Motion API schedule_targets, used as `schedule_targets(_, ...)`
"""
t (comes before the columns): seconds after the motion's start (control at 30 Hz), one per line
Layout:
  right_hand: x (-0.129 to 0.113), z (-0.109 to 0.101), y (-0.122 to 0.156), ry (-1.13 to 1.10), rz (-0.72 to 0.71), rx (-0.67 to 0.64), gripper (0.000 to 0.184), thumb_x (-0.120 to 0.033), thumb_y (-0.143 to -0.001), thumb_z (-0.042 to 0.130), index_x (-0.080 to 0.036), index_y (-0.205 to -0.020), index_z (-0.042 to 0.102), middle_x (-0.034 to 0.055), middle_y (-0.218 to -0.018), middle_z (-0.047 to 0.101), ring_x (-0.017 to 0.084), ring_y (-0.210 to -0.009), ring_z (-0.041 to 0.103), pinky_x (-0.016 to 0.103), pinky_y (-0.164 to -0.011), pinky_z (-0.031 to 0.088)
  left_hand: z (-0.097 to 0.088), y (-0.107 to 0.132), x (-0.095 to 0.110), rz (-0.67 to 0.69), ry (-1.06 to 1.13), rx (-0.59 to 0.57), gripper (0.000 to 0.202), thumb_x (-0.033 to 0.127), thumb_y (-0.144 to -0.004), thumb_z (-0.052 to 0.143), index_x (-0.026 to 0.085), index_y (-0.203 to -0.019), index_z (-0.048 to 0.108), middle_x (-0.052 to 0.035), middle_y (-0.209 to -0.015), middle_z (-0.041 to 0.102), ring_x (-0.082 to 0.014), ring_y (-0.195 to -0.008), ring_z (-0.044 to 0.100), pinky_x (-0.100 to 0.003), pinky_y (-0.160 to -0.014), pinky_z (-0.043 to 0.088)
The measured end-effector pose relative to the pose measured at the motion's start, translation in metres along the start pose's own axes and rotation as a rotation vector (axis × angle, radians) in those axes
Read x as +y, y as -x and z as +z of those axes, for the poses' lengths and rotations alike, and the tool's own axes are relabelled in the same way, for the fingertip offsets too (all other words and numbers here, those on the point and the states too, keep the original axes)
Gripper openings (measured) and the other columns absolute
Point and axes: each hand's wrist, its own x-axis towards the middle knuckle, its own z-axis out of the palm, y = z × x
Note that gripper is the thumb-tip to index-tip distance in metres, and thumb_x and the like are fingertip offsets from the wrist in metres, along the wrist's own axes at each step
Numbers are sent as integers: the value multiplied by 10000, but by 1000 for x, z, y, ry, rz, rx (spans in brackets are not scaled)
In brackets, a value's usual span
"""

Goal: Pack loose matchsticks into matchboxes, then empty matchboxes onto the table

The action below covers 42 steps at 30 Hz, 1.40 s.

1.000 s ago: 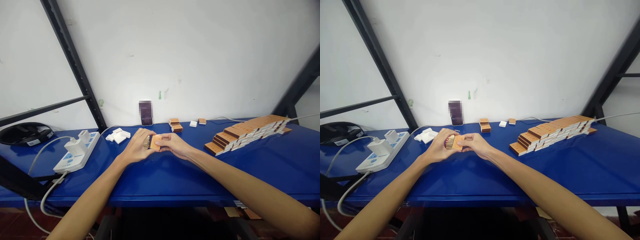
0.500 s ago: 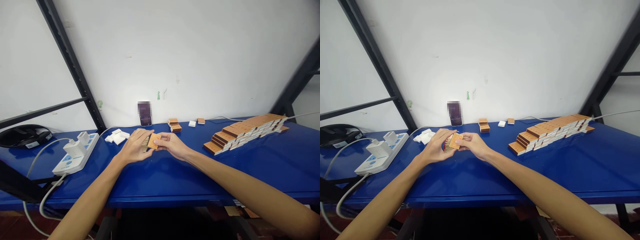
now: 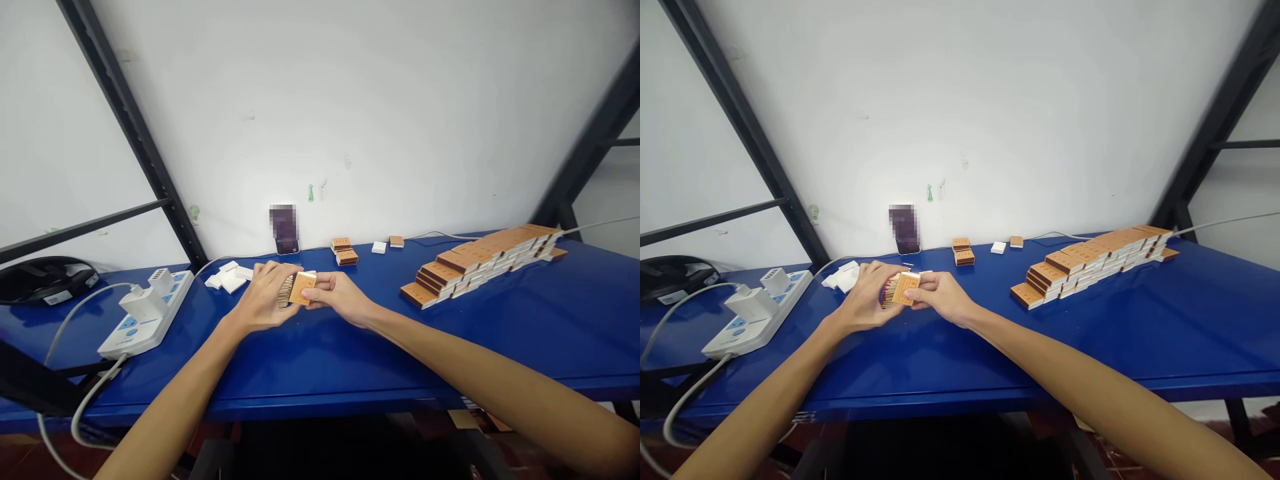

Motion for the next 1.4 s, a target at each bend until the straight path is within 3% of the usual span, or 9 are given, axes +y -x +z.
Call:
schedule_targets(0.27,-7,0,-2,49,-45,-45,351,-323,-718,736,-149,-1021,695,79,-939,720,175,-829,664,296,-719,544,-4,-2,0,40,56,-4,615,306,-735,659,211,-1296,424,-105,-1192,591,-272,-1037,538,-411,-872,409)
schedule_targets(0.4,-12,-9,-2,480,-372,141,246,-222,-800,629,-198,-1039,682,60,-971,673,183,-873,611,329,-759,501,-5,-1,0,20,135,69,755,379,-732,708,219,-1381,356,-109,-1239,568,-263,-1101,540,-418,-952,424)
schedule_targets(0.53,-11,-16,1,1035,-768,307,270,-105,-796,562,-216,-1003,695,66,-950,625,207,-907,556,382,-827,456,-2,-1,-1,-57,181,179,582,365,-771,686,224,-1292,468,-73,-1075,638,-220,-973,597,-374,-867,477)
schedule_targets(0.73,-4,-19,1,1287,-993,344,251,-92,-822,550,-228,-1000,663,66,-983,633,223,-930,519,410,-862,422,-1,-2,4,-39,194,205,404,379,-740,719,196,-1072,581,-67,-976,659,-204,-898,614,-343,-793,500)
schedule_targets(0.9,-4,-10,-1,1211,-867,321,230,-87,-805,548,-203,-972,656,71,-984,624,221,-943,515,398,-858,435,-1,0,-1,-25,161,208,502,371,-733,722,187,-1141,494,-66,-995,649,-193,-884,629,-324,-773,510)
schedule_targets(1.03,-4,-3,-9,809,-451,261,245,-187,-765,631,-186,-1010,628,43,-898,660,188,-818,571,348,-756,466,-11,2,-12,82,17,101,450,296,-787,647,189,-1200,504,-109,-1161,603,-235,-1055,580,-386,-912,479)
schedule_targets(1.17,0,-2,-20,369,-110,57,300,-301,-743,684,-169,-999,600,30,-836,671,147,-713,595,280,-653,458,-20,6,-23,75,-19,21,367,249,-803,603,198,-1166,575,-99,-1167,594,-224,-1055,575,-373,-908,477)
schedule_targets(1.3,4,-1,-30,310,-10,-22,324,-357,-768,667,-161,-1022,617,27,-793,635,108,-598,543,240,-535,401,-25,11,-33,-29,47,-84,332,289,-807,613,203,-1127,614,-73,-1089,637,-208,-999,594,-348,-873,476)
schedule_targets(1.4,4,2,-33,434,-15,-76,310,-380,-815,616,-157,-1029,641,33,-794,625,112,-608,538,250,-554,404,-28,14,-39,-134,81,-192,329,385,-779,655,202,-1052,652,-51,-968,674,-201,-880,619,-328,-793,471)
